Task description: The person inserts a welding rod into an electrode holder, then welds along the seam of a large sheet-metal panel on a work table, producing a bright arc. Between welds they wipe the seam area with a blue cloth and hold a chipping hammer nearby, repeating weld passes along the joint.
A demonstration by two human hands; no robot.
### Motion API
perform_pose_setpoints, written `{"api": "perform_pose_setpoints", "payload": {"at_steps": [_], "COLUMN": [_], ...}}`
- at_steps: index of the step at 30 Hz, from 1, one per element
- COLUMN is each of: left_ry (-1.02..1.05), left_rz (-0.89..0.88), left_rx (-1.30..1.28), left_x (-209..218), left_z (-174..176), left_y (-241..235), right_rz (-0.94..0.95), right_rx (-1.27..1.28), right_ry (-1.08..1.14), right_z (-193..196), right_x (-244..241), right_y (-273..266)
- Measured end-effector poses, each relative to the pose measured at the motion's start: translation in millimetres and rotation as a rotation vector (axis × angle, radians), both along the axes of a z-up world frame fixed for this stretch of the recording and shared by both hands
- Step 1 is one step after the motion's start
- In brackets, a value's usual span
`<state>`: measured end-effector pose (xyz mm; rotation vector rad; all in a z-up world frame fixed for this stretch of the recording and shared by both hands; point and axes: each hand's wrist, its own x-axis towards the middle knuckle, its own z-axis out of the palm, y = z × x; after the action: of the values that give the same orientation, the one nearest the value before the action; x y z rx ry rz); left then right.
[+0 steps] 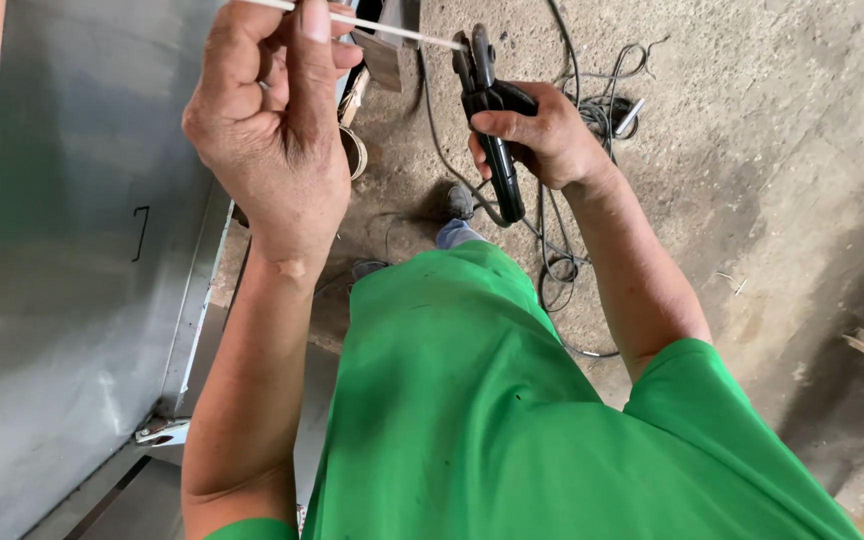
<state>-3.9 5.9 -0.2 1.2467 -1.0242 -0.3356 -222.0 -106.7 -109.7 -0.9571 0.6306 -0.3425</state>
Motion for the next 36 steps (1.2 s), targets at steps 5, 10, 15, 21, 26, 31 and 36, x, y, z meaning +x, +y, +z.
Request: {"api": "perform_pose_setpoints", "payload": {"at_steps": [5, 10, 15, 21, 26, 31, 36], "left_ry": [-0.056, -0.082, -0.111, -0.222, -0.166, -0.063, 0.293], "left_rz": [0.005, -0.007, -0.024, -0.041, -0.049, -0.114, -0.124], "left_rx": [0.04, 0.069, 0.067, 0.058, 0.066, 0.111, 0.109], "left_x": [-6.1, -12.5, -17.8, -22.0, -27.9, -41.2, -53.7], "left_z": [4.4, 6.5, 6.2, 10.2, -25.9, -57.8, -81.4], "left_y": [4.4, 6.4, 6.1, 12.8, 0.5, -15.2, -33.9], "right_rz": [0.027, 0.038, 0.034, 0.055, -0.022, -0.045, -0.027], "right_rx": [-0.024, -0.037, -0.055, -0.035, 0.008, -0.017, -0.145], "right_ry": [0.035, 0.029, 0.02, -0.012, -0.083, -0.127, 0.038], "right_z": [-1.3, -0.7, 4.3, -4.6, -0.3, 5.8, 0.3], "right_x": [-4.2, -12.3, -15.8, -17.0, -7.4, 6.3, 6.0], "right_y": [2.6, 2.6, 2.2, 5.8, 12.6, 15.7, 0.7]}}
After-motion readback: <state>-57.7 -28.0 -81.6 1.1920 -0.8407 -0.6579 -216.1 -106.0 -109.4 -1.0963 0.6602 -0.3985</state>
